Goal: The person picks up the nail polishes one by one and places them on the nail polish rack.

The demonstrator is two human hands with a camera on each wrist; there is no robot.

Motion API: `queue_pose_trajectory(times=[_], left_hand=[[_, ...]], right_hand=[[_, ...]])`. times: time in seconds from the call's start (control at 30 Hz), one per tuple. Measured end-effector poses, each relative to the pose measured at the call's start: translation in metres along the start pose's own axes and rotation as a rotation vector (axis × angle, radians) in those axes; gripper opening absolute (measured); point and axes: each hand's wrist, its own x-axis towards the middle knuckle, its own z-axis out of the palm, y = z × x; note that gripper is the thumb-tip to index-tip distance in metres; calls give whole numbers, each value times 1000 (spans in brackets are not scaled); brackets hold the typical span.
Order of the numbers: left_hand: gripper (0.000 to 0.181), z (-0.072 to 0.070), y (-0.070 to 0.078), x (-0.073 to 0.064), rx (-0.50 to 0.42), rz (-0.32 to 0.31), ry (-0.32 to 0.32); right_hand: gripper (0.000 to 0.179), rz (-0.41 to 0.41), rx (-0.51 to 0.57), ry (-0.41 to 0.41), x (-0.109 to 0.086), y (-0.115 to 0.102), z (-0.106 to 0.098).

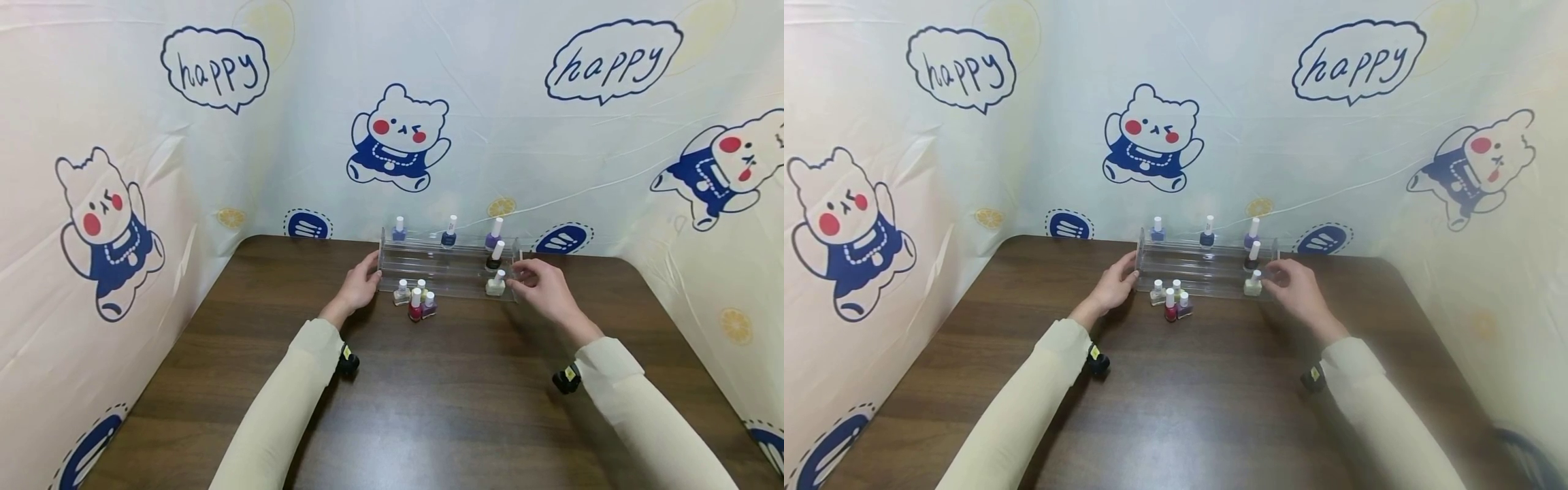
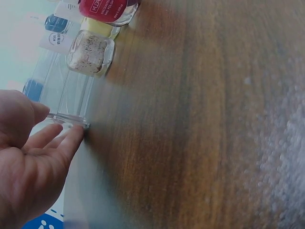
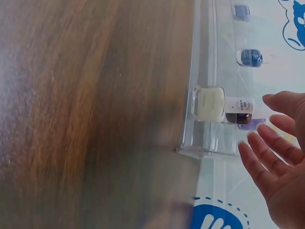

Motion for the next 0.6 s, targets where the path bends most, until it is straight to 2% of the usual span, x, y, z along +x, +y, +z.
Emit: queue_pose_trajectory(times=[0.6], left_hand=[[55,0,-1,1,11,-6,-2]], right_hand=[[30,-20,105,-26,-1,-16,17]])
